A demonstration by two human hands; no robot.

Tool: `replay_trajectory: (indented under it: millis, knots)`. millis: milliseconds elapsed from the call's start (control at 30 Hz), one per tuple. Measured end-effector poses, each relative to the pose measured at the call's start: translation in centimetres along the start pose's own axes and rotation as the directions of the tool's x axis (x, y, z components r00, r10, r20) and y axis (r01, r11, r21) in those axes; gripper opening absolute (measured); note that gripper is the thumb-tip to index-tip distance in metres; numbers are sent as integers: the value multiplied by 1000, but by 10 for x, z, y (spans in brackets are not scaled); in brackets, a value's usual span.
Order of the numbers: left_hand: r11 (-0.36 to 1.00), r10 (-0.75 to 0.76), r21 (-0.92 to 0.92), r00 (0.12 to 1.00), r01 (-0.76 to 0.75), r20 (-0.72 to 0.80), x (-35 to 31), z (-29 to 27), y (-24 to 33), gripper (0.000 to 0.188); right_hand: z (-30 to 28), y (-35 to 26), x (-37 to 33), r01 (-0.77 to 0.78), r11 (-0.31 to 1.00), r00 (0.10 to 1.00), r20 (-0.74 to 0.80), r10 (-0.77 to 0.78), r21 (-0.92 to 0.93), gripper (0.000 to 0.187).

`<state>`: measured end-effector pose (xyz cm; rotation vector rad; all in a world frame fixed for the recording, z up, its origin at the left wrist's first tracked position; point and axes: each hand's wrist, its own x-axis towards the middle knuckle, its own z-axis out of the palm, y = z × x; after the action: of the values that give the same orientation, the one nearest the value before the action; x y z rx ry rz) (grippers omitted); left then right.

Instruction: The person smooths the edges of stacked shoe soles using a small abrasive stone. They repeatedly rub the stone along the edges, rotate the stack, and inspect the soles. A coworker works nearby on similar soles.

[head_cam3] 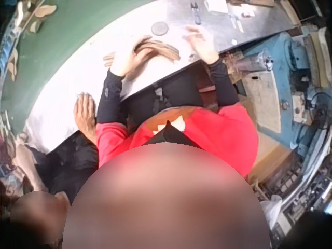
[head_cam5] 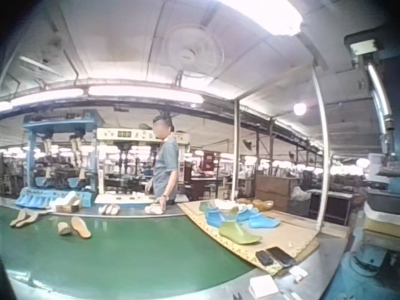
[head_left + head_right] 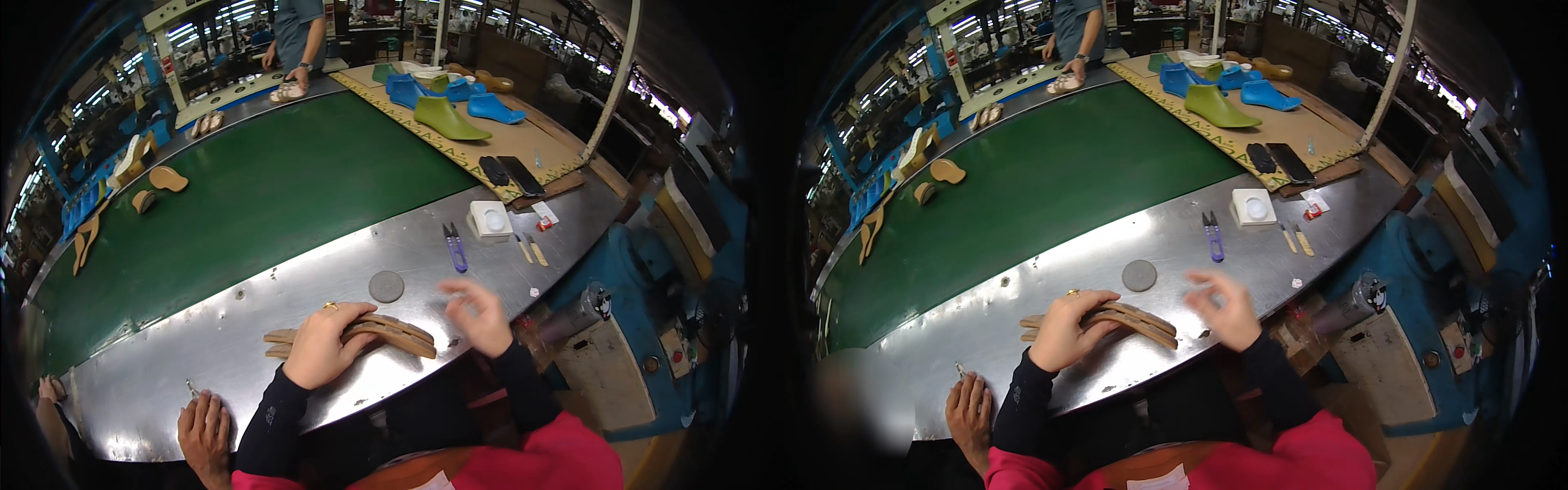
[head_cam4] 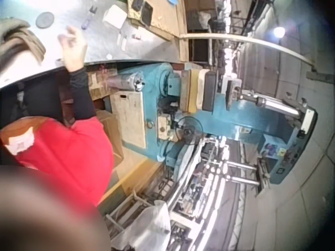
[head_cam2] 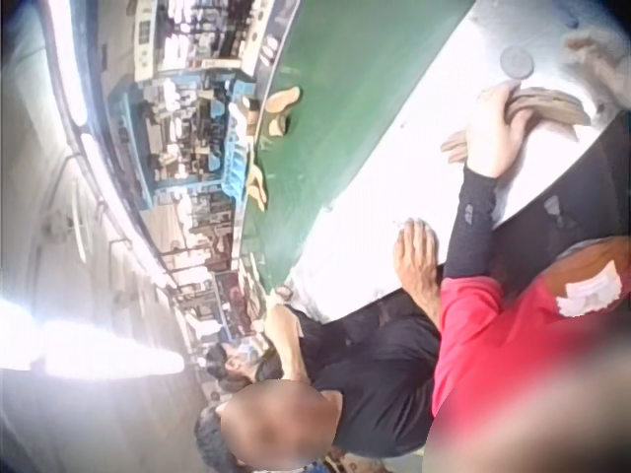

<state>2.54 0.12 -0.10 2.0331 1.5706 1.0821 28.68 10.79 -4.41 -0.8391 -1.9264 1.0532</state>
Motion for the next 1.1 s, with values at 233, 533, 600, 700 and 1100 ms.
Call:
replay_trajectory:
  millis: [233,533,600,700,1100]
  knots:
    - [999,-19,-44,999,21,44,3,0,4,39,-88,91,71,-112,816,832,-502,-234,-567,29]
    - [998,-40,-41,998,42,48,4,-2,1,40,-87,119,109,-170,776,821,-523,-229,-607,42]
    - [998,-49,-31,997,51,52,4,-2,1,39,-89,118,112,-165,774,815,-526,-241,-611,41]
    - [1000,-18,-19,999,19,45,4,-2,-1,38,-93,121,122,-175,755,803,-535,-262,-632,41]
    - [998,-15,-52,999,17,35,5,1,-3,40,-147,104,90,-448,713,812,-579,72,-539,26]
